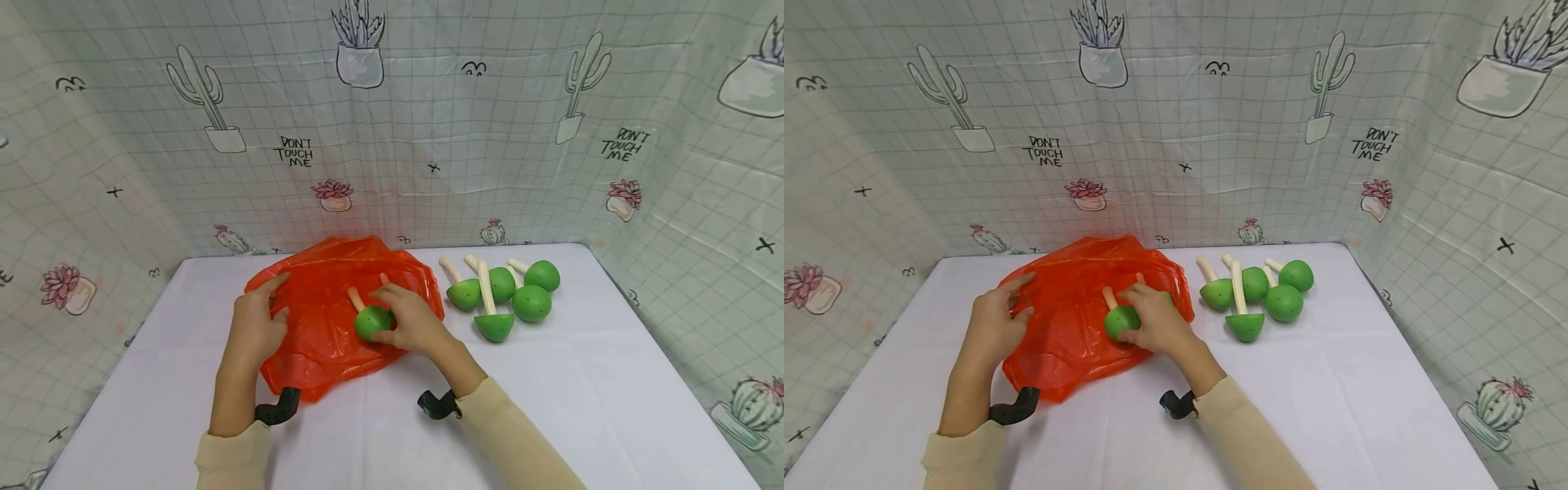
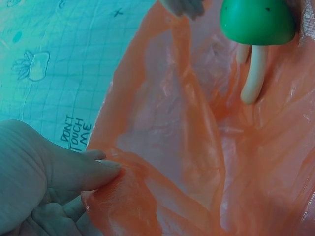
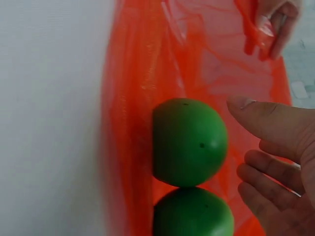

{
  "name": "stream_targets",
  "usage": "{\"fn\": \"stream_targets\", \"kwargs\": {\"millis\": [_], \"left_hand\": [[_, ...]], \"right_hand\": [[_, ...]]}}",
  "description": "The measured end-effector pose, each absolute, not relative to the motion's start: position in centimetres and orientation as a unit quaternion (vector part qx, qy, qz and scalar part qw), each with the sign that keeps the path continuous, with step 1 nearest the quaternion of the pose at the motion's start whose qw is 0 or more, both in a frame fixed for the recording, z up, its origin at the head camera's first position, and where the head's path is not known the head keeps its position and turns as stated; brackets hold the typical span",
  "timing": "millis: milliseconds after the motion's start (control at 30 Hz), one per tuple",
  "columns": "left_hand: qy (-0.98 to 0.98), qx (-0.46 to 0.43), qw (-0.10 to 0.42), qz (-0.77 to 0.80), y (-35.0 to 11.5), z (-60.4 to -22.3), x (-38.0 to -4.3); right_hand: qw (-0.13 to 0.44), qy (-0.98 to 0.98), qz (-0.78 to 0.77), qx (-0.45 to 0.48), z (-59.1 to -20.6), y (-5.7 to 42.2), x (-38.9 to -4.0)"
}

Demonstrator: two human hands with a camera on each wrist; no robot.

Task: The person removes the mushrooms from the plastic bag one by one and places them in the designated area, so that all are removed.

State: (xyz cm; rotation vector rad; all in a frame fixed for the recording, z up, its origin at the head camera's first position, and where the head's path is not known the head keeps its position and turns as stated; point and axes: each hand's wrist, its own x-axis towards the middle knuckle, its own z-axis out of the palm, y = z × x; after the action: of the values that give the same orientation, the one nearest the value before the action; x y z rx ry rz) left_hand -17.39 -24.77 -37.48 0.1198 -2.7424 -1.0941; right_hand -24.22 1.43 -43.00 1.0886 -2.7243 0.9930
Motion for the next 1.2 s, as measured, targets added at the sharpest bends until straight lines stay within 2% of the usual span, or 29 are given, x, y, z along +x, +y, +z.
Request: {"fn": "stream_targets", "kwargs": {"millis": [300, 1200], "left_hand": [[-0.923, 0.033, 0.097, -0.37, -24.4, -37.5, -17.6], [-0.922, 0.046, 0.095, -0.372, -24.7, -37.2, -17.1]], "right_hand": [[-0.006, -0.884, 0.316, 0.344, -44.1, 0.8, -24.4], [0.024, -0.877, 0.295, 0.378, -45.4, 0.2, -24.3]]}}
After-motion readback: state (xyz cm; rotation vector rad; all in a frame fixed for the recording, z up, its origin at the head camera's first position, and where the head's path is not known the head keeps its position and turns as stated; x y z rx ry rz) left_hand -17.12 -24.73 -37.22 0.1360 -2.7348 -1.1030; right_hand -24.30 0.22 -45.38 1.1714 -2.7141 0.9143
